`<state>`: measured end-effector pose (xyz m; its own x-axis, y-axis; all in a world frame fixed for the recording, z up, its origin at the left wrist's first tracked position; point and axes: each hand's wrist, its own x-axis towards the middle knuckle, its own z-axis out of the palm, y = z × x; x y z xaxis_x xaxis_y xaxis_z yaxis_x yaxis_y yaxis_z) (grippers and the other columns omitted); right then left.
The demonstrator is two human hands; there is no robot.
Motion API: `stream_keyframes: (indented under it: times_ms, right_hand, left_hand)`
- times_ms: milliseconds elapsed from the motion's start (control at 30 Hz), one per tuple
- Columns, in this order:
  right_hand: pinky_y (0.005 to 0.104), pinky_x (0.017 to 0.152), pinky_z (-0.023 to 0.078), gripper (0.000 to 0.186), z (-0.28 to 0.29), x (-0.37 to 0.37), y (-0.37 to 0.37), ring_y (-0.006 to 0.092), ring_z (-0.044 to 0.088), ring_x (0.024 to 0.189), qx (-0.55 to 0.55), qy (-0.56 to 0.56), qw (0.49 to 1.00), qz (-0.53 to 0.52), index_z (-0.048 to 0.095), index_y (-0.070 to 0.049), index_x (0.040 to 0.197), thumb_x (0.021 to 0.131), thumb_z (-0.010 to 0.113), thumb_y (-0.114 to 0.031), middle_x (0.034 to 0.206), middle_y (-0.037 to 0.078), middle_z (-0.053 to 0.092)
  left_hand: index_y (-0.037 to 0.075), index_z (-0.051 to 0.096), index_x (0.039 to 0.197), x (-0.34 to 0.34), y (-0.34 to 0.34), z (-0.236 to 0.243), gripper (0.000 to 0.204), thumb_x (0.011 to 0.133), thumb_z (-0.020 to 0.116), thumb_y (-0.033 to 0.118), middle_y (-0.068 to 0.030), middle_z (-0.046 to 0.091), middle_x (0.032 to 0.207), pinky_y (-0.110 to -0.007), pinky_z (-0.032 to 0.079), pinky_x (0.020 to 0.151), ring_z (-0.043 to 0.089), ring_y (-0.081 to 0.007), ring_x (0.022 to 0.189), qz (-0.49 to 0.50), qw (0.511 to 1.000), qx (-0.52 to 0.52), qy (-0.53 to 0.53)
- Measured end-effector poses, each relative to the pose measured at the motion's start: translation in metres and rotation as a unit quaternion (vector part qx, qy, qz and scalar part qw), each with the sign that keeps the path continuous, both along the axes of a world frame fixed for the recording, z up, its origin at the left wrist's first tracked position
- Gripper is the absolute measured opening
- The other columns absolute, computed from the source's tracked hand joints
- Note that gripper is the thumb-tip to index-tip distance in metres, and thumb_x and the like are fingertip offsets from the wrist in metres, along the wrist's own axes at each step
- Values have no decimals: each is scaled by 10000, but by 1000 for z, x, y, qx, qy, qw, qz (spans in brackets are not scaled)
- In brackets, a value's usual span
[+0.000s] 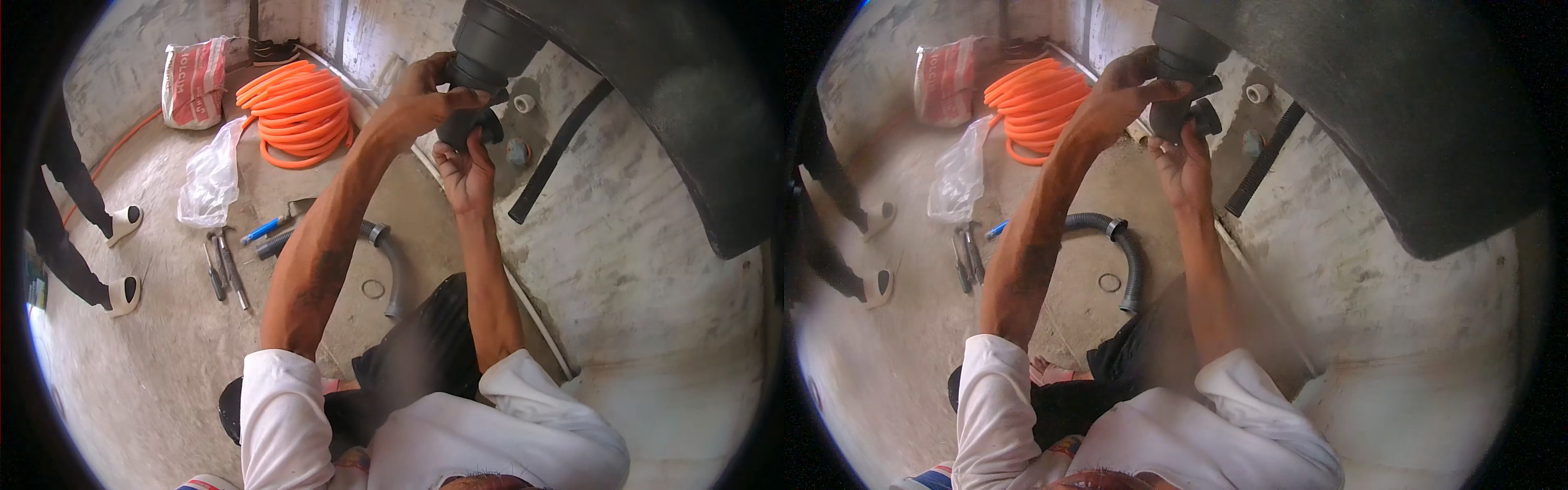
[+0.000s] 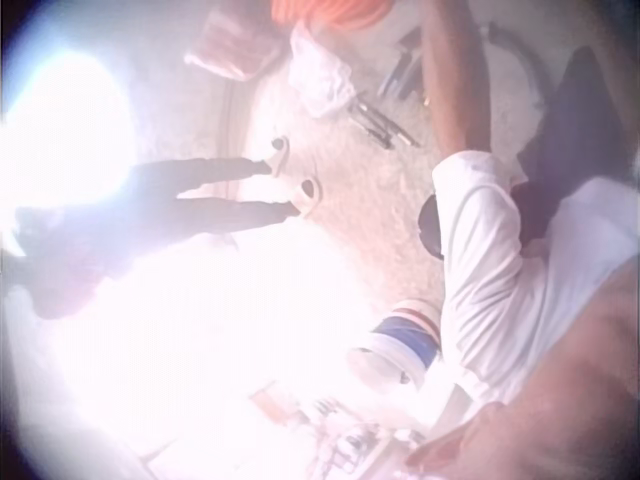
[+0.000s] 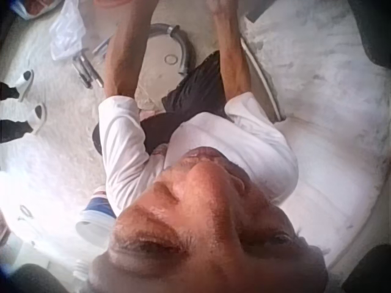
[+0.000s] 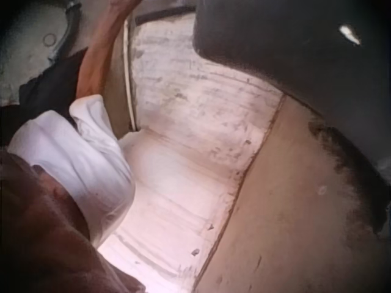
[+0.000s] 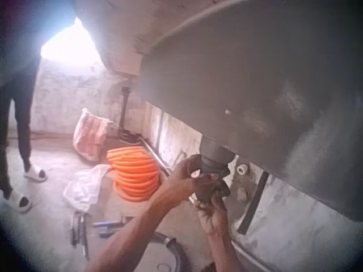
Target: Connecting and adjusting a curved PVC drain pipe for a sink or tank.
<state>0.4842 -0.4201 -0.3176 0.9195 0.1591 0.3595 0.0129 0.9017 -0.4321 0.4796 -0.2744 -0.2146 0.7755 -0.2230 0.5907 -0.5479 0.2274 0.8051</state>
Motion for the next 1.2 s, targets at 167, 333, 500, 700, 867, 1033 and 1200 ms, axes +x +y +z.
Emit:
stream_keyframes:
  times_ms: [167,333,500,700,867,1033,1200]
  right_hand:
    - [322,750,420,323,2,1,1,144,535,974,6,2,1000,15,588,-123,1201,903,698,-179,1142,9,624]
    - [319,744,419,323,6,1,0,141,539,965,0,9,1000,8,591,-122,1198,901,701,-187,1132,4,630]
    - [307,738,417,321,8,1,-3,137,543,972,0,-13,999,47,588,-121,1201,907,696,-191,1135,2,627]
    - [303,743,425,329,2,3,0,132,545,980,0,-9,999,31,579,-109,1208,912,690,-201,1151,8,619]
    - [307,753,434,336,0,1,0,136,552,979,9,6,1000,28,578,-102,1209,911,693,-205,1129,8,629]
    - [301,740,432,338,1,1,-1,130,551,947,5,8,1000,22,582,-105,1204,905,702,-207,1109,4,641]
    - [304,728,423,308,3,-2,0,124,548,938,-1,5,1000,9,600,-119,1180,901,706,-195,1107,-3,642]
  left_hand:
    - [-34,616,1174,4,-4,0,423,798,734,121,-106,684,1102,-318,424,973,611,-179,1036,16,1000,-1,11]
    - [-24,621,1161,5,-3,2,413,790,737,115,-96,688,1088,-311,434,963,617,-171,1027,35,999,7,-9]
    - [-18,621,1155,-9,-8,6,403,796,733,127,-91,687,1084,-304,450,922,622,-160,1013,75,997,10,16]
    - [-21,600,1189,0,-6,0,437,806,730,143,-99,678,1104,-301,453,902,620,-164,1012,46,999,-9,-7]
    - [-28,589,1212,2,-7,-4,472,812,756,156,-117,673,1122,-316,451,930,621,-182,1021,54,998,-7,-16]
    - [-34,592,1221,-2,-12,-2,512,806,787,194,-135,674,1117,-336,456,948,623,-195,1033,50,999,-10,-4]
    - [-46,613,1190,-7,-11,2,516,772,809,184,-142,683,1088,-328,478,926,641,-204,999,83,996,-7,0]
